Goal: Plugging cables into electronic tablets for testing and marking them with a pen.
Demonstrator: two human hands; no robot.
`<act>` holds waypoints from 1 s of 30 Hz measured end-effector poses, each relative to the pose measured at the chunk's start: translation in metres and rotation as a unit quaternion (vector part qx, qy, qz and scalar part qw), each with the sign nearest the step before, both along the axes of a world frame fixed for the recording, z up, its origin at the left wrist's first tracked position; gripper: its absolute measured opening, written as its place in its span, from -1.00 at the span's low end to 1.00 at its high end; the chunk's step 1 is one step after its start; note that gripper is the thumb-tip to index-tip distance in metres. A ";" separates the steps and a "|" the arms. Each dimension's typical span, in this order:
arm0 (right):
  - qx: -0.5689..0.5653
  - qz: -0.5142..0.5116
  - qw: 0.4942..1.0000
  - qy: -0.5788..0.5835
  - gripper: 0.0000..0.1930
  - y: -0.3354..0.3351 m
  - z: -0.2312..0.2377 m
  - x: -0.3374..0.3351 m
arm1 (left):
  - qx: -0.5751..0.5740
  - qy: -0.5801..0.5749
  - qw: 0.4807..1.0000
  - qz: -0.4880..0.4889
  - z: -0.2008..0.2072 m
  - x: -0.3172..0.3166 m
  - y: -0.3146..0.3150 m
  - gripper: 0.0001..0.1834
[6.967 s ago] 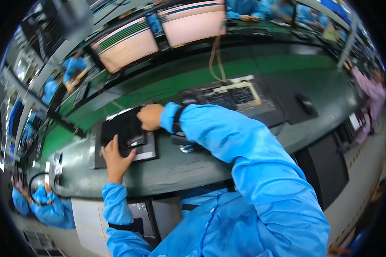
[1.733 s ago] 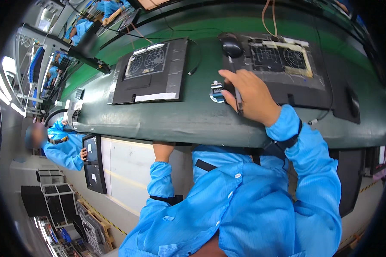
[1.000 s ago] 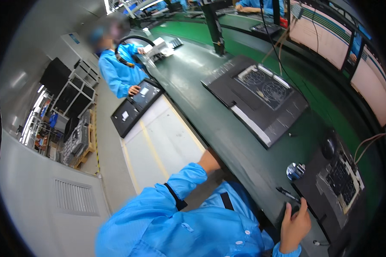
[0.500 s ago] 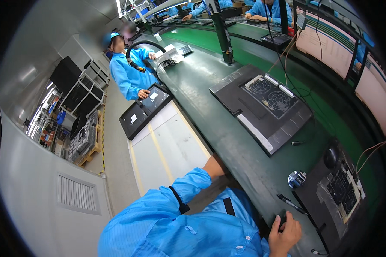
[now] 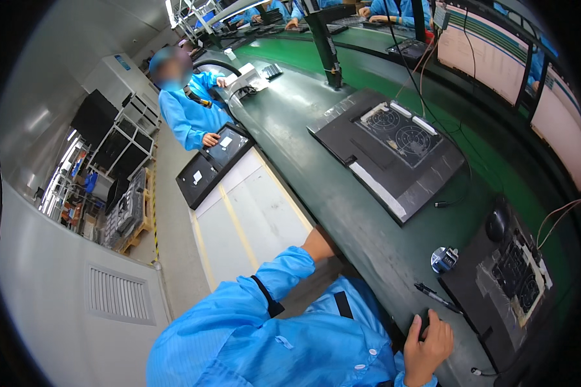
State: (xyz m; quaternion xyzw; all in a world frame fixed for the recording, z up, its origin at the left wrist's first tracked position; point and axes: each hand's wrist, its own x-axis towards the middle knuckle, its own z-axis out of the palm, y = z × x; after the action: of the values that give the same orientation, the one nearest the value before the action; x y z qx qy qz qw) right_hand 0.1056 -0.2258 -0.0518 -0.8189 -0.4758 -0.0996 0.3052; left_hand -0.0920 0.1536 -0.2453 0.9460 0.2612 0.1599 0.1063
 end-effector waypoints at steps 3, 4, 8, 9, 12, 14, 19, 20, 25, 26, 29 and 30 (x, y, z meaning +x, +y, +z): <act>-0.005 -0.007 1.000 0.003 -0.73 -0.001 -0.001 0.001 | 0.015 0.010 1.000 0.000 -0.001 0.000 0.001 -0.55; -0.011 -0.010 1.000 0.007 -0.74 -0.001 -0.001 0.000 | 0.015 0.037 0.999 0.005 0.001 0.000 0.001 -0.53; -0.004 -0.005 1.000 0.002 -0.74 -0.001 -0.001 0.000 | -0.007 0.009 1.000 0.009 0.014 0.002 -0.002 -0.53; -0.005 -0.006 1.000 0.006 -0.74 0.000 -0.001 0.000 | -0.008 0.020 1.000 0.013 0.018 0.003 -0.004 -0.53; -0.006 -0.011 1.000 0.013 -0.75 0.001 -0.001 0.000 | -0.009 0.036 0.999 0.020 0.027 0.005 -0.007 -0.54; -0.007 -0.013 1.000 0.017 -0.76 0.002 0.001 -0.001 | -0.014 0.036 0.999 0.023 0.029 0.005 -0.007 -0.54; -0.008 -0.022 1.000 0.021 -0.74 0.005 0.005 -0.001 | -0.018 0.034 0.999 0.017 0.015 0.003 -0.003 -0.54; -0.006 -0.020 1.000 0.019 -0.74 0.006 0.006 -0.001 | -0.009 0.011 1.000 0.006 0.011 0.002 -0.002 -0.54; 0.041 -0.002 0.999 -0.011 -0.78 0.009 0.005 -0.004 | 0.017 -0.008 0.999 -0.037 0.007 0.011 -0.020 -0.48; 0.060 0.017 0.998 -0.025 -0.78 0.008 0.004 -0.003 | 0.101 -0.029 0.988 -0.114 0.010 0.016 -0.028 -0.36; 0.105 0.082 0.989 -0.065 -0.79 -0.013 0.001 0.000 | 0.002 -0.009 0.966 -0.259 0.012 0.057 -0.061 -0.35; 0.083 0.060 0.990 -0.097 -0.78 -0.027 0.002 -0.004 | -0.030 0.033 0.955 -0.293 0.009 0.072 -0.076 -0.35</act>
State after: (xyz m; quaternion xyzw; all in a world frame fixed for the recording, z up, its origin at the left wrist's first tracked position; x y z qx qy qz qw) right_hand 0.1013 -0.2527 -0.0498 -0.7472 -0.5413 -0.1998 0.3298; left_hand -0.0205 0.0776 -0.2367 0.9820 -0.0190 0.0828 0.1686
